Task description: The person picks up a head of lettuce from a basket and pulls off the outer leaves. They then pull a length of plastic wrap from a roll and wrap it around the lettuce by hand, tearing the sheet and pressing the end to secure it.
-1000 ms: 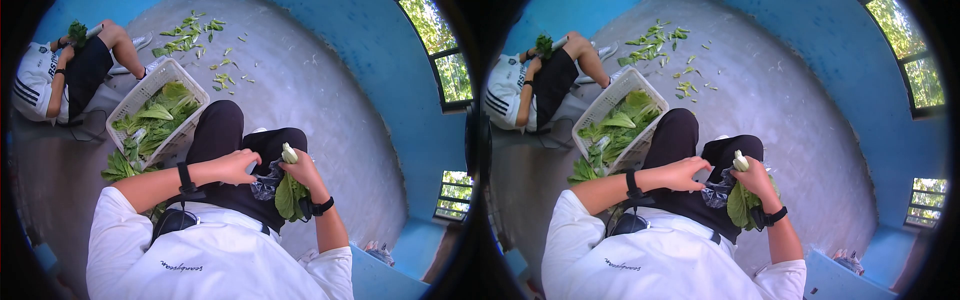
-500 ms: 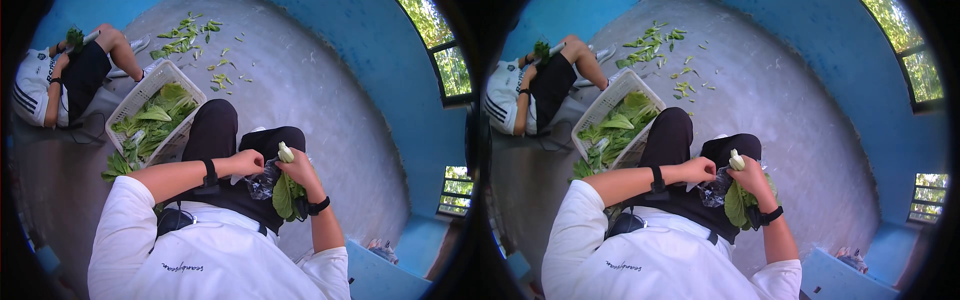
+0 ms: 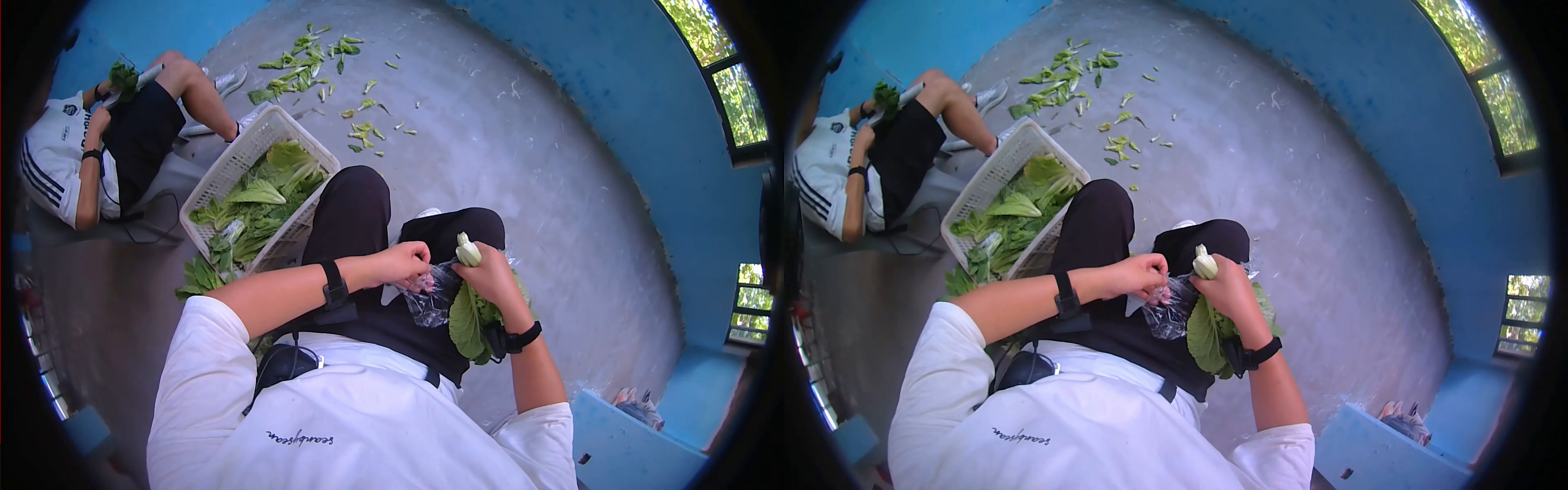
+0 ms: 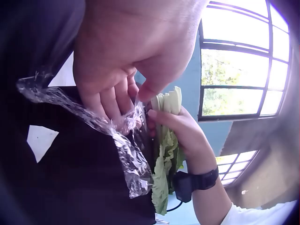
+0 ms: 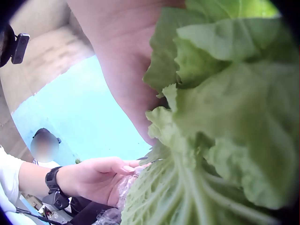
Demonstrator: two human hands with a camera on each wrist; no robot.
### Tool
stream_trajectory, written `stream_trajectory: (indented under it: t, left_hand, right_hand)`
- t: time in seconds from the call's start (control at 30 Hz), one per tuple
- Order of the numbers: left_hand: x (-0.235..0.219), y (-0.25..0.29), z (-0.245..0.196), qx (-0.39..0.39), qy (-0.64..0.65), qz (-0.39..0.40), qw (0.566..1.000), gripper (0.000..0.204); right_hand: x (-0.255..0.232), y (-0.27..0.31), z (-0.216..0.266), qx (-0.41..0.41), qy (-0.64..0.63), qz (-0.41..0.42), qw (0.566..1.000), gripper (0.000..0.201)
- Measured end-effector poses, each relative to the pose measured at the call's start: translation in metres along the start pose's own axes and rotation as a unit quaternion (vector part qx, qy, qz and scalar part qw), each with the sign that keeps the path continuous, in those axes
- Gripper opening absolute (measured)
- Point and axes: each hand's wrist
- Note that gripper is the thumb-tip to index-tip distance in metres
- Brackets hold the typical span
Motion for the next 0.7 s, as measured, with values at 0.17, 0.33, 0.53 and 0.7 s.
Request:
stream_trajectory:
  t: [0.17, 0.33, 0.53, 0.7]
  left_hand:
    - [-0.006, -0.004, 0.006, 0.007, -0.033, -0.051, 0.998, 0.015]
    - [-0.009, -0.007, 0.005, 0.028, 0.034, -0.085, 0.995, 0.017]
    - [0.013, 0.012, -0.017, 0.03, 0.048, -0.036, 0.998, 0.028]
    - [0.019, 0.022, -0.016, 0.03, -0.041, -0.023, 0.998, 0.033]
  right_hand:
    - [0.0, 0.0, 0.0, 0.002, 0.004, 0.0, 1.0, 0.034]
    - [0.0, 0.0, 0.003, 0.011, 0.009, -0.006, 1.0, 0.035]
    - [0.001, -0.002, 0.0, 0.008, 0.014, -0.004, 1.0, 0.034]
    - [-0.002, 0.001, 0.002, 0.007, -0.007, -0.002, 1.0, 0.034]
Point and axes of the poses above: each hand's wrist, its own y-axis away from the middle knuckle, its own x-axis out of the palm, z = x × y, and after that the axes turned 12 degrees about z, right-handed
